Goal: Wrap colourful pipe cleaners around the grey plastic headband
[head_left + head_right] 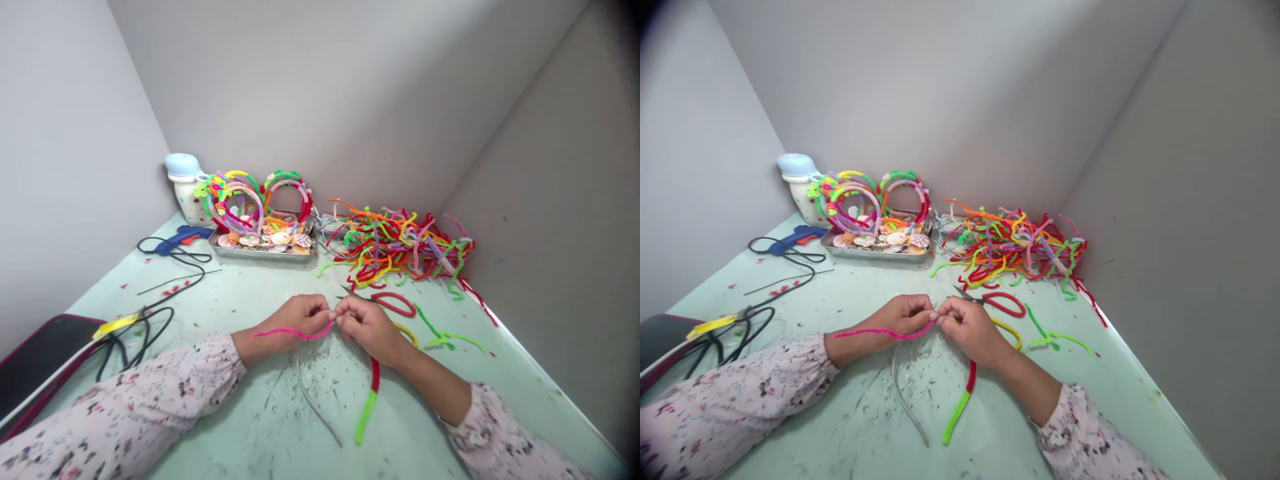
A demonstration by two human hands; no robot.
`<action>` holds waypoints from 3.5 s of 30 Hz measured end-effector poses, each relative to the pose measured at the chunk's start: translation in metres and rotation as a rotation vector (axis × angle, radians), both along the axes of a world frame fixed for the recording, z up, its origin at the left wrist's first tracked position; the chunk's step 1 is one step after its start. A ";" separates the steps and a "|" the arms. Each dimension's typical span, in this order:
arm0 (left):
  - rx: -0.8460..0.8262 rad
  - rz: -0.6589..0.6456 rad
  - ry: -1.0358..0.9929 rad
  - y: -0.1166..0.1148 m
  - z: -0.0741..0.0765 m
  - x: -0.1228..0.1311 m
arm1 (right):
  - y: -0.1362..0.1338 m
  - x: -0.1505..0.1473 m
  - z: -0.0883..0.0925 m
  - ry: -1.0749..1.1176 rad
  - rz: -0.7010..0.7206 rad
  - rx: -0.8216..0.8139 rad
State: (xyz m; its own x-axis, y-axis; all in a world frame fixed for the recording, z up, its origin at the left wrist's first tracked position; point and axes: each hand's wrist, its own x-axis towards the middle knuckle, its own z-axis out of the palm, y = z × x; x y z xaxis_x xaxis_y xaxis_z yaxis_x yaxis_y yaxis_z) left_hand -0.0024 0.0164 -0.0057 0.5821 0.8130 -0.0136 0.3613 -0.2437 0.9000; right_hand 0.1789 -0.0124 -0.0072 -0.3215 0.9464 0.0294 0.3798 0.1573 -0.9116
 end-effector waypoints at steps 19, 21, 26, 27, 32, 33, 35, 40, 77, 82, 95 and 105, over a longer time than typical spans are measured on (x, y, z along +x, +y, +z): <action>0.155 -0.036 0.154 -0.006 0.011 -0.002 | 0.002 0.001 0.000 0.013 0.010 -0.043; 0.183 -0.027 0.174 -0.007 0.013 -0.001 | 0.003 0.001 0.001 0.007 0.018 -0.046; 0.182 -0.019 0.145 -0.008 0.012 -0.001 | 0.003 0.001 0.003 0.003 0.020 -0.054; 0.147 -0.025 0.127 -0.008 0.012 -0.002 | 0.003 0.001 0.003 0.003 0.017 -0.056; 0.019 -0.044 0.059 -0.007 0.011 -0.004 | 0.002 0.001 0.006 0.005 0.022 -0.072; 0.033 -0.041 0.059 -0.007 0.010 -0.004 | 0.002 0.001 0.006 0.006 0.023 -0.072; 0.073 -0.041 0.072 -0.006 0.010 -0.004 | 0.002 0.001 0.006 0.008 0.027 -0.073; 0.174 -0.037 0.125 -0.007 0.010 -0.003 | 0.001 0.001 0.006 -0.005 0.021 -0.068; 0.293 0.024 0.198 -0.015 0.009 -0.001 | 0.003 0.000 0.006 -0.015 0.014 -0.073; 0.290 0.007 0.152 -0.014 0.005 -0.003 | 0.003 0.000 0.006 -0.010 0.007 -0.067; 0.338 0.030 0.223 -0.016 0.010 -0.002 | 0.002 0.000 0.008 -0.019 0.016 -0.071; 0.370 0.066 0.265 -0.018 0.011 0.000 | 0.003 0.000 0.007 0.000 0.013 -0.071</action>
State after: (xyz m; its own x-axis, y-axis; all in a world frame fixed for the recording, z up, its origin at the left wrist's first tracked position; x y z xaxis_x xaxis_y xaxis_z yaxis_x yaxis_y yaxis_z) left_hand -0.0028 -0.0020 0.0052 0.5444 0.8265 0.1432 0.5931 -0.5000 0.6311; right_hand 0.1785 -0.0097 -0.0003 -0.3335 0.9420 -0.0375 0.3779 0.0971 -0.9208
